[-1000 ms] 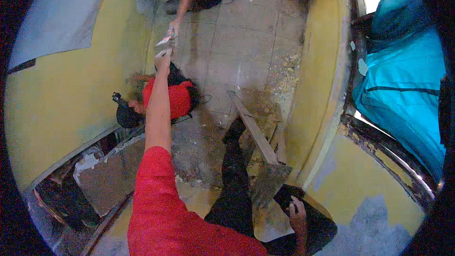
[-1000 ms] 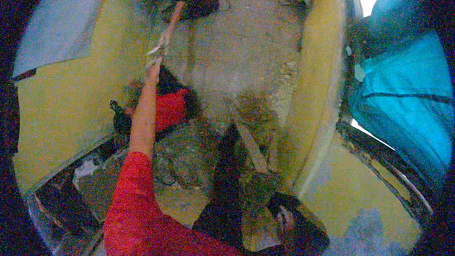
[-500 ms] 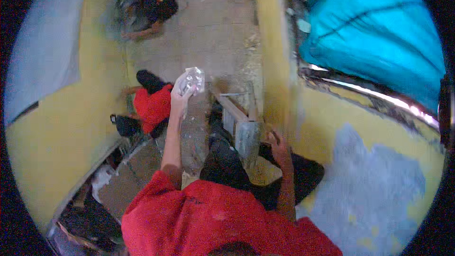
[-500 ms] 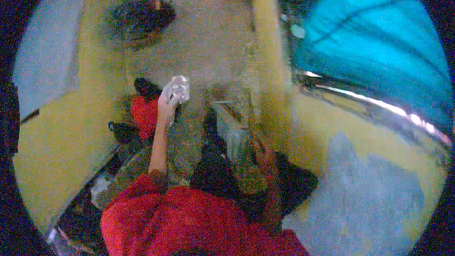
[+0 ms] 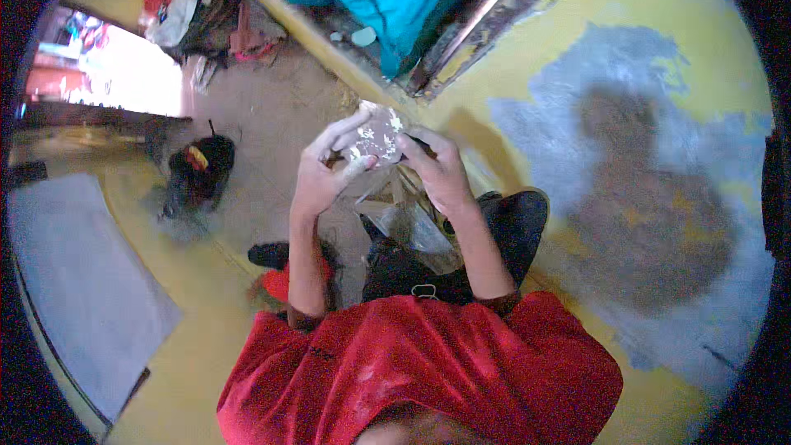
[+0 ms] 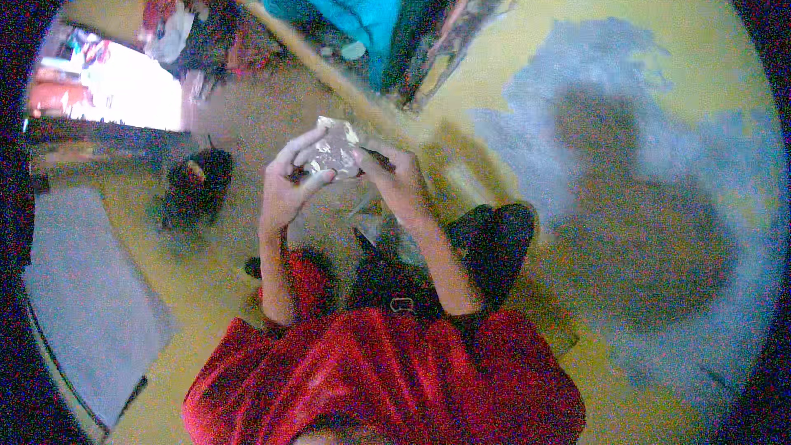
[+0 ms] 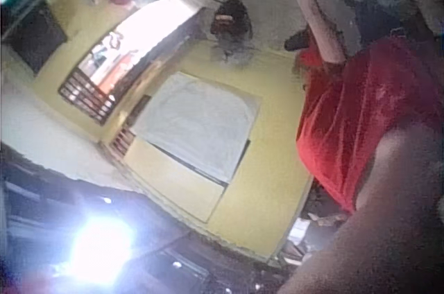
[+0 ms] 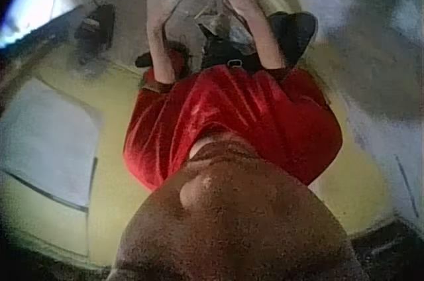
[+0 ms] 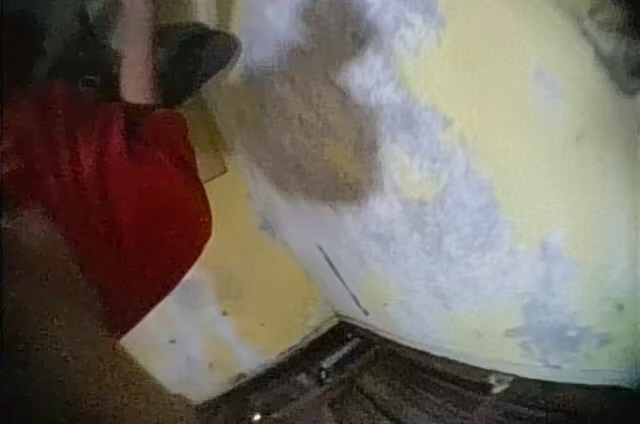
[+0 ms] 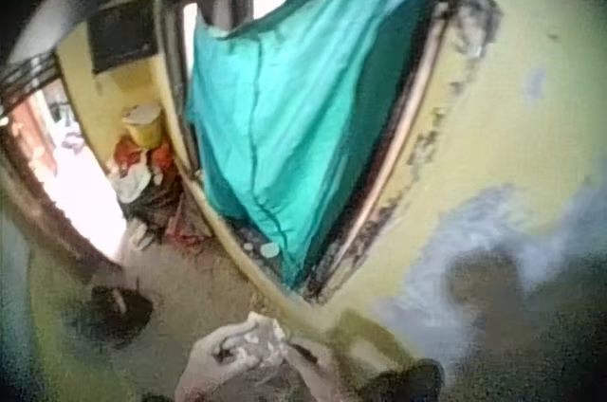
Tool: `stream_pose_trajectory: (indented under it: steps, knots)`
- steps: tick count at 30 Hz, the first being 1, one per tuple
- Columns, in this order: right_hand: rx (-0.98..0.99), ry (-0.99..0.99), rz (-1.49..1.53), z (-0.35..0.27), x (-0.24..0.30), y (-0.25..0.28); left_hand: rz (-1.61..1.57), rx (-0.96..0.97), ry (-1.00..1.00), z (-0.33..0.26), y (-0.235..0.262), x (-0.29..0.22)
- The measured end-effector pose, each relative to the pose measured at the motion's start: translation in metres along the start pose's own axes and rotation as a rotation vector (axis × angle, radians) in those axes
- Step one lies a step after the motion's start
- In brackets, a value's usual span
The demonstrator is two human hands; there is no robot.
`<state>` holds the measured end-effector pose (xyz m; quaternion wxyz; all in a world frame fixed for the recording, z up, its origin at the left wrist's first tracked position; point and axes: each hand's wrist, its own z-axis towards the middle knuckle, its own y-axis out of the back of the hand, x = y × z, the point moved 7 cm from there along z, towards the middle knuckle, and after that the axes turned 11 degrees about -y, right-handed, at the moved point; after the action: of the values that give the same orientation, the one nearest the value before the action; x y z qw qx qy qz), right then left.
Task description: The recorder scrapes peeling paint from a wall and applies putty/plaster to patch it.
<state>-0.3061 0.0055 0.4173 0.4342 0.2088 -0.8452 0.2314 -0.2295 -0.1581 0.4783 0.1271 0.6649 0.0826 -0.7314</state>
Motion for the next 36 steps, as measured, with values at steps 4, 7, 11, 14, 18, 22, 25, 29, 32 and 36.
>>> stream_pose_trajectory:
  steps: [4,7,11,14,18,22,25,29,32,36]
  knots:
    - [-0.158,0.13,-0.04,-0.01,0.004,0.008,0.045,0.206,-0.004,0.012,-0.007,-0.004]
    - [-0.127,-0.02,0.131,-0.026,0.0,0.015,0.127,0.324,-0.043,0.019,-0.021,-0.001]
    - [-0.265,0.009,0.307,-0.031,-0.029,0.069,0.143,0.512,-0.028,0.039,-0.069,0.006]
    - [-0.415,0.023,0.422,-0.062,-0.014,0.152,0.184,0.573,-0.086,0.057,-0.127,0.022]
    - [-1.076,0.43,-0.101,-0.151,0.063,0.266,0.169,0.583,-0.115,0.071,-0.165,0.03]
    - [-1.787,0.817,-0.34,-0.304,0.21,0.286,0.158,0.595,-0.374,0.144,-0.206,-0.025]
    - [-2.132,0.925,-0.545,-0.378,0.292,0.347,0.125,0.46,-0.606,0.191,-0.267,-0.104]
    - [-2.322,1.044,-1.013,-0.387,0.344,0.401,0.086,0.262,-0.94,0.226,-0.309,-0.198]
    - [-2.296,1.042,-1.203,-0.329,0.359,0.369,-0.053,0.101,-1.089,0.255,-0.297,-0.254]
    - [-2.024,1.12,-1.296,-0.301,0.356,0.345,-0.035,-0.064,-1.312,0.286,-0.292,-0.296]
